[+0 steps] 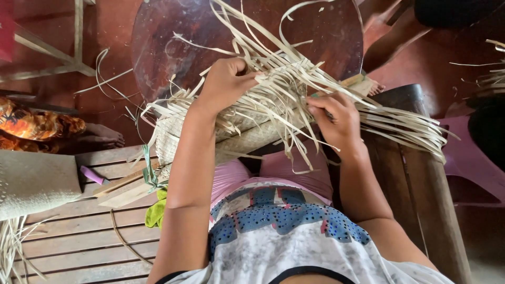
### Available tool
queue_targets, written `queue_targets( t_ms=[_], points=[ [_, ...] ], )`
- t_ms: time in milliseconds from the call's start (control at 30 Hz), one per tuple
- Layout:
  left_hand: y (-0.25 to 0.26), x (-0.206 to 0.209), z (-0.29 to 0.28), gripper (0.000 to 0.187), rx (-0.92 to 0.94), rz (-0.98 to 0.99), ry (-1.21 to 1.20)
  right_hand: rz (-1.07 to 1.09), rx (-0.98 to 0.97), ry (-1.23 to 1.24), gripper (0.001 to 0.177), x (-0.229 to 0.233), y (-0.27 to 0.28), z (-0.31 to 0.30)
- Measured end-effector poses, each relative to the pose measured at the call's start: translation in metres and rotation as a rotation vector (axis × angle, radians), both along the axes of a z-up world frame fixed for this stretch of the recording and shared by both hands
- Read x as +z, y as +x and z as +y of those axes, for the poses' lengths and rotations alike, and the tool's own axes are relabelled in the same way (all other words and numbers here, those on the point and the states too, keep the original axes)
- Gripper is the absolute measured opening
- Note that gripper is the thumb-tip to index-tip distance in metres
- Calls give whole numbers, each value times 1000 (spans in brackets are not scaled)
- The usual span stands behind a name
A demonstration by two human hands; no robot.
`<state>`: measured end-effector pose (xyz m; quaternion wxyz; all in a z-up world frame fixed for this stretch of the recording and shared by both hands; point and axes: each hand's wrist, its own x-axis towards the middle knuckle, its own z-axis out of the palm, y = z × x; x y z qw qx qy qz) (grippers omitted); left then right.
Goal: Weaving natural fiber strands into a structured object.
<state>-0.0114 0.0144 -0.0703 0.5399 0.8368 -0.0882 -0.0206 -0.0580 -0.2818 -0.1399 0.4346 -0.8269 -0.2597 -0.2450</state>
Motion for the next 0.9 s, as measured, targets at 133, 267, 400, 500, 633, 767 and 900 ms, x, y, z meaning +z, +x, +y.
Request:
queue_targets(
  t_ms=[133,267,400,500,633,767,900],
  points=[
    [2,-9,2,62,28,29,7,22,-19,14,20,18,-19,-13],
    [-12,19,-5,57,57,51,-50,78,-54,-33,23,16,-33,-39],
    [-19,28,-8,52,60,64,-75,136,-113,-30,21,11,-47,-53],
    [-20,26,-8,52,88,66,-67,168,-138,-87,25,10,-56,-65],
    [-17,22,-6,50,89,27,-73,210,-155,-88,28,2,-63,-80],
    [-15,20,-5,48,76,28,-97,295,-206,-80,24,-4,-67,-89],
    [-20,23,-8,47,85,40,-107,342,-208,-50,23,-13,-68,-96]
  ],
)
